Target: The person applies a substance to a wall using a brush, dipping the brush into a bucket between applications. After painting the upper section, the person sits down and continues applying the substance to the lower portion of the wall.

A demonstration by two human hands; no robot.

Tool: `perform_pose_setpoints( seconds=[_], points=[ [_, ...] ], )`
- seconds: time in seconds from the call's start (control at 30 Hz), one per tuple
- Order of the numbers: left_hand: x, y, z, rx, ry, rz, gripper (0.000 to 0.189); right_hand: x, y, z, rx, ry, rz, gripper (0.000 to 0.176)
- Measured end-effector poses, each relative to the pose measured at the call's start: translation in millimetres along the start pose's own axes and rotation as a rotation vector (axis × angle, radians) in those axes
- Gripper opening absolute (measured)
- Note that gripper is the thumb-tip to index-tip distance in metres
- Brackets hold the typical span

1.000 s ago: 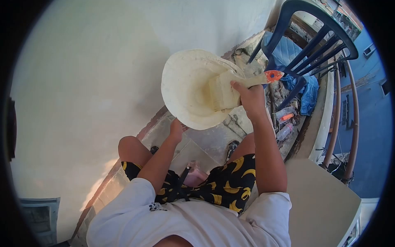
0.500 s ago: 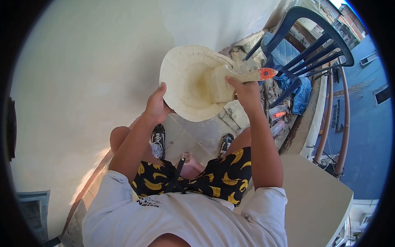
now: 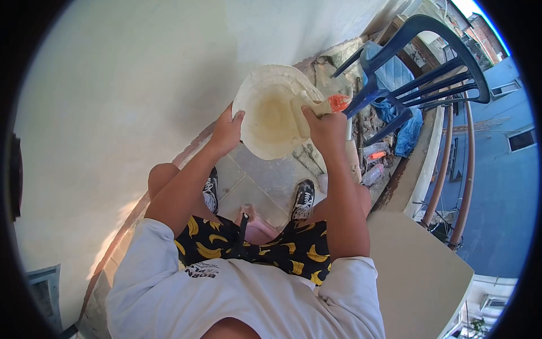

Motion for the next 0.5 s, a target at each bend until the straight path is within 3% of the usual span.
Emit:
perform_pose_setpoints(
  seconds=[0.07,0.17,0.4,0.5],
  points=[
    [-0.5,6.4,0.4,-0.023,0.002,0.019,0.040,3.2,-12.9,2.6,0.165,0.062,0.100,0.029],
    [-2.0,8.5,1.5,-0.076,0.027,0.041,0.040,3.4,-19.5,13.5,0.131,-0.006,0.196,0.027],
    [-0.1,27.0,1.9,-0.163,0.073,0.025,0.043,-3.8,-32.1,39.0,0.151,-0.117,-0.060,0.029],
    [0.0,25.7,2.2,-0.194,0.078,0.076,0.047,-13.6,-30.0,50.2,0.253,-0.043,-0.047,0.033]
  ],
)
Point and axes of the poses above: each hand's wrist, its own z-axis towards the middle knuckle, its own x-axis out of the back of the hand, y = z × x, the point moved 2 cm from there along z, towards the middle knuckle, and after that the axes turned 2 degrees about z, right-handed, at the moved point
